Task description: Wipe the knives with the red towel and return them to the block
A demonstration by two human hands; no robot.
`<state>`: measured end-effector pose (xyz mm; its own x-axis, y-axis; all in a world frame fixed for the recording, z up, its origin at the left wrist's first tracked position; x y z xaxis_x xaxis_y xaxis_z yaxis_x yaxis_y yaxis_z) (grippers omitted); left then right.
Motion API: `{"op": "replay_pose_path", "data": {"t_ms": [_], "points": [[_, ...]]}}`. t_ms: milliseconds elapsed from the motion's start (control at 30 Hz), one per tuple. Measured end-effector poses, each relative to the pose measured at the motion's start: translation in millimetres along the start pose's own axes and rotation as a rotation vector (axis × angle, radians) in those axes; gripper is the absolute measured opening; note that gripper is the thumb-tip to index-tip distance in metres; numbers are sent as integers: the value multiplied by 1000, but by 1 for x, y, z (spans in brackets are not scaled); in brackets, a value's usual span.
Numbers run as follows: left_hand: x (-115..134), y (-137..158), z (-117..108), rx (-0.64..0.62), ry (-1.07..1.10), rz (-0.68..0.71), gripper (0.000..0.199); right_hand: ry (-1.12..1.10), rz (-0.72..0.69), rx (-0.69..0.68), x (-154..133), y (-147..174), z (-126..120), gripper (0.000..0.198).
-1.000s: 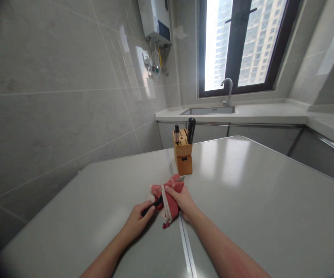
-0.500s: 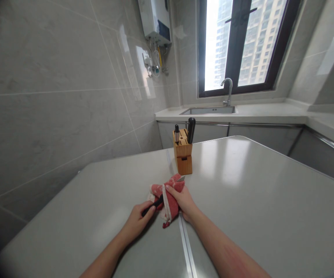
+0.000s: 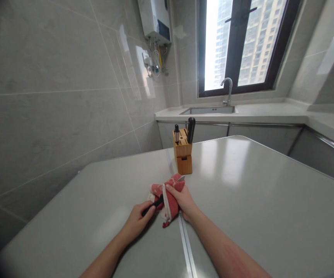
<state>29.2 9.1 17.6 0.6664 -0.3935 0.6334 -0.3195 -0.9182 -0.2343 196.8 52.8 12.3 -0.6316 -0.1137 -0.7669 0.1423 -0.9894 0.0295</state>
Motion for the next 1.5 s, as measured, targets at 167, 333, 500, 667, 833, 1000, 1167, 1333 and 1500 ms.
{"op": "replay_pose_path", "data": {"t_ms": [167, 333, 500, 667, 833, 1000, 1167, 1333, 1500], "points": [[1, 0, -1, 7, 1, 0, 34, -6, -2, 1, -2, 1, 2, 28], [2, 1, -2, 11, 1, -1, 35, -6, -10, 11, -4, 3, 3, 31], [2, 1, -2, 2, 0, -12, 34, -1, -13, 14, -4, 3, 3, 32], [1, 1, -1, 6, 3, -14, 33, -9, -10, 18, -3, 2, 2, 32], [-3, 1, -2, 40, 8, -32, 34, -29, 1, 26, -1, 1, 1, 30], [-10, 1, -4, 123, -21, -87, 34, -52, 0, 41, -2, 1, 1, 32], [-13, 1, -7, 200, -20, -145, 37, -63, -4, 45, -3, 2, 2, 30], [-21, 1, -13, 312, -19, -249, 43, -80, -25, 50, -5, 1, 3, 29], [-32, 2, -17, 390, -10, -316, 40, -106, -46, 81, -4, -1, 0, 33]]}}
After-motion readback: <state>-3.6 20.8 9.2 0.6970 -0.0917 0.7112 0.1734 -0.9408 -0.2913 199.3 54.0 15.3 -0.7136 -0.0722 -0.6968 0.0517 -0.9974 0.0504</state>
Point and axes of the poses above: each hand's wrist, its own y-axis away from the middle knuckle, its own z-axis out of the palm, x = y × z, the point moved 3 cm from there along -y, towards the middle knuckle, and after that the axes turned 11 degrees about -y, right-handed, at the moved point
